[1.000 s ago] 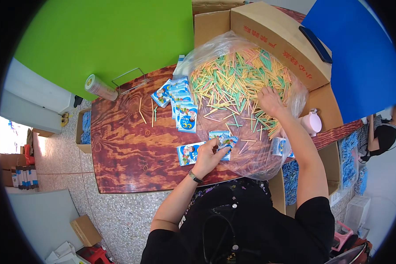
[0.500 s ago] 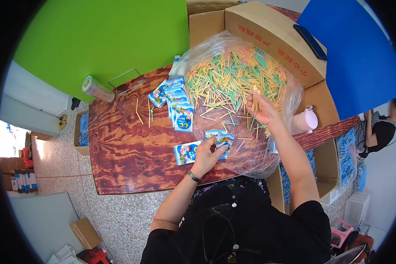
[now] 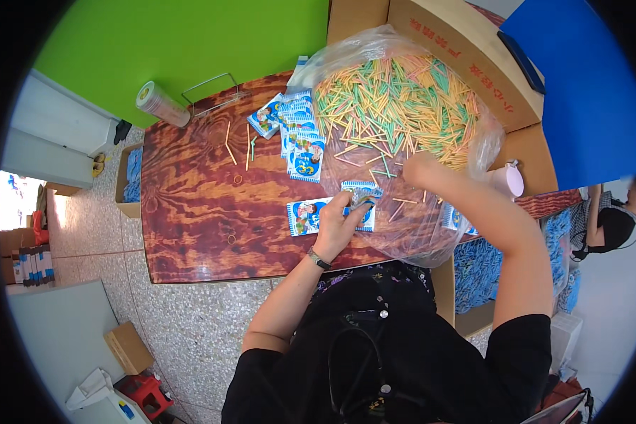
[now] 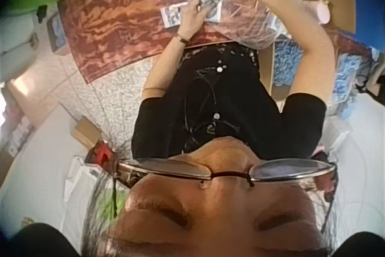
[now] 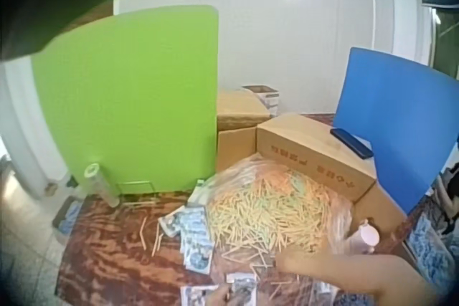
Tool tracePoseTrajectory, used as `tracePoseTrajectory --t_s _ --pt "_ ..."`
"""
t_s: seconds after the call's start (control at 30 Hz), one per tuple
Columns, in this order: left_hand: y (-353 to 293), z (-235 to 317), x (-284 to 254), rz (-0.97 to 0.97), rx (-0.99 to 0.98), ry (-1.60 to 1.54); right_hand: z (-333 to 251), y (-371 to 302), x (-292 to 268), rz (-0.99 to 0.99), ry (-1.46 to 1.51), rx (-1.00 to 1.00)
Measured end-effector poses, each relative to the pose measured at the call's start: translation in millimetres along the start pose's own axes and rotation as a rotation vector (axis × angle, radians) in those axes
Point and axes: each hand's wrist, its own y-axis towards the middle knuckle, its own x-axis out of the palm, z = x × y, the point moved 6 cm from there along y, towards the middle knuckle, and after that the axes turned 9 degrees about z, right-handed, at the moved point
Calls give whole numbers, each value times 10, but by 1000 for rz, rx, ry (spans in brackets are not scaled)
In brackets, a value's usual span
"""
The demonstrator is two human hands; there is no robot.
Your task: Packaging small blue packets and yellow shredded filler material into clear plastic bags.
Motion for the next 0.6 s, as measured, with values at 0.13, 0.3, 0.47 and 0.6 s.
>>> tracePoseTrajectory --t_s 0.13,0.3,0.47,0.6 --pt "5 105 -27 7 39 50 -82 122 244 -60 -40 94" --pt "-4 236 -68 69 205 142 60 25 214 76 80 181" --pt "13 293 -163 178 352 240 -73 -629 -915 178 263 -202" --pt "63 337 -143 211 380 259 -349 -1118 -1575 210 490 -463"
